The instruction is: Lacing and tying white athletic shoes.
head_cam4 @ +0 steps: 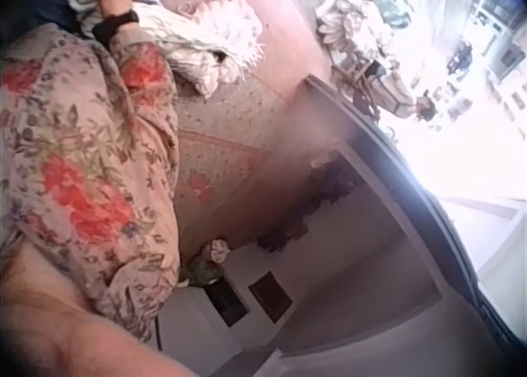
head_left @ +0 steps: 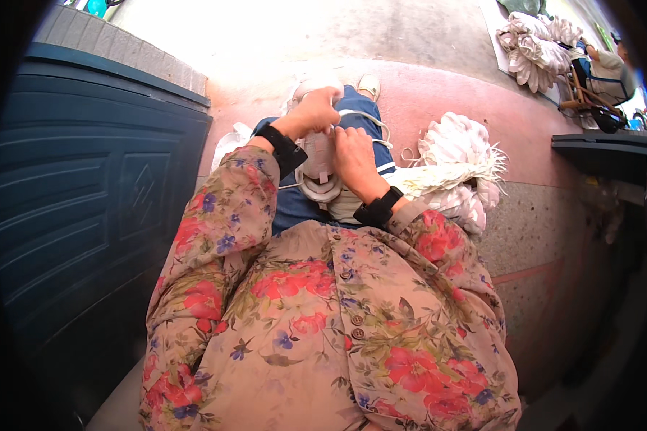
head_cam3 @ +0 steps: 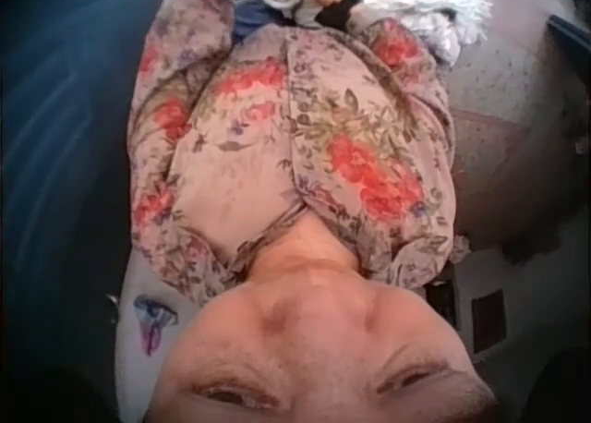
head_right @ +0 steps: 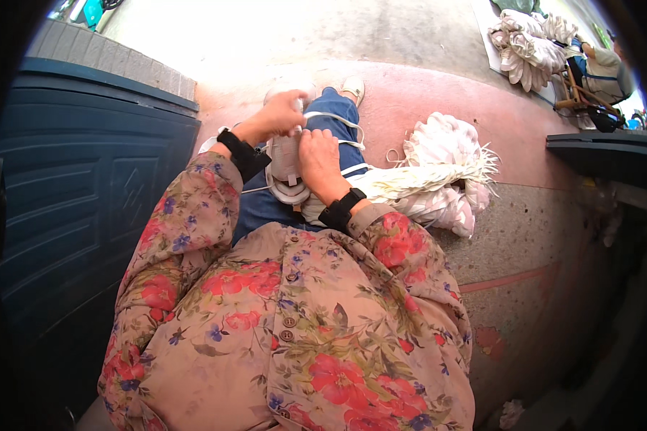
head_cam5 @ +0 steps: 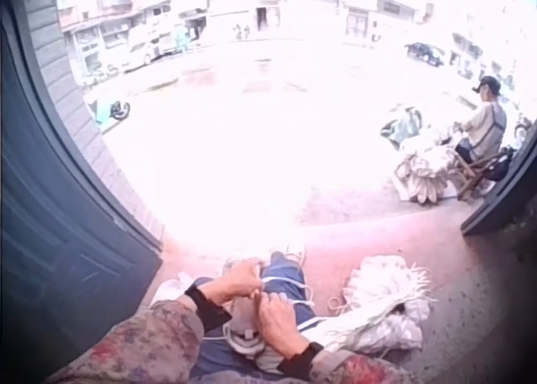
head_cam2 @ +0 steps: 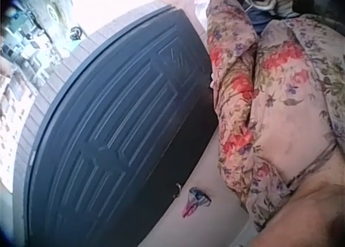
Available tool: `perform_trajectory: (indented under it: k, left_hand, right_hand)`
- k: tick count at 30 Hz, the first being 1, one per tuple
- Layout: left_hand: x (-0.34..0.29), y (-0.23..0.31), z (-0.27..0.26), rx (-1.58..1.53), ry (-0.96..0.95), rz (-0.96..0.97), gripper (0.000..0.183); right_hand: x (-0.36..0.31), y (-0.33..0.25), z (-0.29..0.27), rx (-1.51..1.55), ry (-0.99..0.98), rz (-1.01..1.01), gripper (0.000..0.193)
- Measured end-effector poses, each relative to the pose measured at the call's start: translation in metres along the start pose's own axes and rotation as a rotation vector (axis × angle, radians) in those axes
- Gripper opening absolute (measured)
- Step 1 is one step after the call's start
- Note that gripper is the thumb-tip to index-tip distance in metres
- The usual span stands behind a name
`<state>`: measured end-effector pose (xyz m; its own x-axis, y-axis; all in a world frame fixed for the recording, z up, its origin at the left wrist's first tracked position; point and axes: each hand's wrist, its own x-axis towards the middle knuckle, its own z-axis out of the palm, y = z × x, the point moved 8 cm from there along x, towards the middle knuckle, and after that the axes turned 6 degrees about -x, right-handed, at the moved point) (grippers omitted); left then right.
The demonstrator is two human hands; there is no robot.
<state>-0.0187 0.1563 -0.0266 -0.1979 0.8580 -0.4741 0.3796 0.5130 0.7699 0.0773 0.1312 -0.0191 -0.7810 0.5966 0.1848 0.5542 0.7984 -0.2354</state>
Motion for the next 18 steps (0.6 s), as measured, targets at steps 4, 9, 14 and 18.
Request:
perform_trajectory:
  k: [4,9,14,18]
  left_hand:
    - [-0.016,-0.011,-0.038,-0.552,0.102,-0.13,0.064]
    - [-0.023,-0.021,-0.054,-0.778,0.103,-0.135,0.065]
    - [-0.021,-0.019,-0.042,-0.836,0.083,-0.141,0.067]
    - [-0.018,-0.022,-0.038,-0.86,0.089,-0.178,0.067]
  right_hand:
    - [0.002,-0.007,0.003,0.101,-0.015,-0.115,0.016]
    - [0.006,-0.019,-0.009,-0.032,-0.014,-0.289,0.007]
    - [0.017,-0.023,-0.013,-0.176,0.011,-0.307,0.006]
    - [0.017,-0.027,-0.015,-0.172,0.009,-0.422,0.009]
